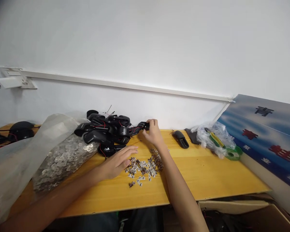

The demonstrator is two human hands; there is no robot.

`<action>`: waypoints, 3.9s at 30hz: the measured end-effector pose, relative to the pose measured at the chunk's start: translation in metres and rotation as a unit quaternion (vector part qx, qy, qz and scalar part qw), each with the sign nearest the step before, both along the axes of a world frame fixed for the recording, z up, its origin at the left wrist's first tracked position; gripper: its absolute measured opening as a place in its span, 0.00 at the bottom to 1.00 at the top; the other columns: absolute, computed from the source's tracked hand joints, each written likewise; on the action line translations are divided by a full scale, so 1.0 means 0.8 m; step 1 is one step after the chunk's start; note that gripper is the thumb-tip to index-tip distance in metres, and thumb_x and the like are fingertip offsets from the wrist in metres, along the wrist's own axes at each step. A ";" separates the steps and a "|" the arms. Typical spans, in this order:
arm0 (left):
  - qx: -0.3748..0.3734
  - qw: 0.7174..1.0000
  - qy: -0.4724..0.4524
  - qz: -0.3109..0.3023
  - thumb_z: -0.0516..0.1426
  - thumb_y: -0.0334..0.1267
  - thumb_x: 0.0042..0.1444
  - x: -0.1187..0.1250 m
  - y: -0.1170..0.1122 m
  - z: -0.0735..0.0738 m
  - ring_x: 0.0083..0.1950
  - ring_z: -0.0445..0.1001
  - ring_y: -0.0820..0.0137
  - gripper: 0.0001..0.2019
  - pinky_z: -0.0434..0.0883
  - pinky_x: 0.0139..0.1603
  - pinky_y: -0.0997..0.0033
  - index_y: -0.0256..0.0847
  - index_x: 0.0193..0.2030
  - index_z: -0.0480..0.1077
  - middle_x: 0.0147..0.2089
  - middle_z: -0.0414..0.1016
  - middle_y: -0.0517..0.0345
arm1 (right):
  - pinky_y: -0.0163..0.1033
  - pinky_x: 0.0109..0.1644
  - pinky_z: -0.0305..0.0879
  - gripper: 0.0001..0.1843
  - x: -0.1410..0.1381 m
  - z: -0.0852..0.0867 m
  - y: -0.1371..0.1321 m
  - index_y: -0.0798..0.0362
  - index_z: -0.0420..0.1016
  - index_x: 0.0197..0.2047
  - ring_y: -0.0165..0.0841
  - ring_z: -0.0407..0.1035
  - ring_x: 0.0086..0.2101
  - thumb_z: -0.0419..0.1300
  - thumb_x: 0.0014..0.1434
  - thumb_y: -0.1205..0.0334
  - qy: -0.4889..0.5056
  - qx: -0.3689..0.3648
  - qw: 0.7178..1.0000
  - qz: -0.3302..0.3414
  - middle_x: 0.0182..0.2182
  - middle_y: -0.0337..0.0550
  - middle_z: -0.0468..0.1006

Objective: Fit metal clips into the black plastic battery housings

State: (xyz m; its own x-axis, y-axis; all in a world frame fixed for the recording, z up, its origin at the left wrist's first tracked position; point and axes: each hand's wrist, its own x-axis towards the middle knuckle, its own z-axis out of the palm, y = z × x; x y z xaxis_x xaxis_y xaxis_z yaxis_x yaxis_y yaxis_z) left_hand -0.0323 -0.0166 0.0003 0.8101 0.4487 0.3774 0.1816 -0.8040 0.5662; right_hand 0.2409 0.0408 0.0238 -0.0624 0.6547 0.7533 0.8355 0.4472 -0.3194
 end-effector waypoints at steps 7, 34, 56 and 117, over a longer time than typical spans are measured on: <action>0.004 1.000 0.017 0.008 0.41 0.63 0.75 0.001 -0.001 0.002 0.79 0.61 0.53 0.34 0.60 0.80 0.50 0.40 0.70 0.68 0.77 0.64 0.40 | 0.57 0.58 0.64 0.26 -0.007 0.002 -0.006 0.55 0.68 0.61 0.52 0.66 0.56 0.60 0.59 0.70 -0.212 0.082 0.971 -0.070 0.55 0.61 0.72; -0.068 0.982 -0.079 0.161 0.52 0.51 0.73 0.004 -0.017 0.019 0.36 0.78 0.62 0.17 0.69 0.39 0.65 0.43 0.47 0.75 0.34 0.77 0.55 | 0.47 0.41 0.79 0.21 -0.065 0.065 -0.112 0.49 0.76 0.53 0.41 0.77 0.41 0.62 0.69 0.42 0.305 -0.145 0.938 0.077 0.45 0.53 0.81; -0.350 0.895 -0.243 0.133 0.53 0.60 0.71 0.055 -0.022 0.009 0.48 0.83 0.58 0.24 0.75 0.42 0.63 0.40 0.54 0.73 0.50 0.83 0.47 | 0.46 0.43 0.76 0.06 0.057 -0.014 -0.101 0.49 0.83 0.39 0.37 0.76 0.35 0.64 0.61 0.61 0.006 -0.329 0.934 0.139 0.39 0.44 0.83; -0.476 0.803 -0.349 0.085 0.64 0.57 0.64 0.071 -0.002 -0.006 0.49 0.84 0.56 0.23 0.71 0.68 0.47 0.40 0.54 0.78 0.53 0.83 0.48 | 0.54 0.56 0.64 0.06 0.053 -0.035 -0.138 0.47 0.79 0.45 0.45 0.74 0.46 0.66 0.64 0.59 -0.056 -0.197 0.973 0.102 0.43 0.45 0.84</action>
State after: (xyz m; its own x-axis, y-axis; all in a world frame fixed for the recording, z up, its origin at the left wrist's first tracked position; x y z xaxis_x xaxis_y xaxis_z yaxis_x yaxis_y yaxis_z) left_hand 0.0241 -0.0182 -0.0047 0.4468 0.8846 0.1338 -0.3869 0.0561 0.9204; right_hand 0.2836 -0.0699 -0.0045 -0.2893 0.8569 0.4267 0.7816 0.4688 -0.4114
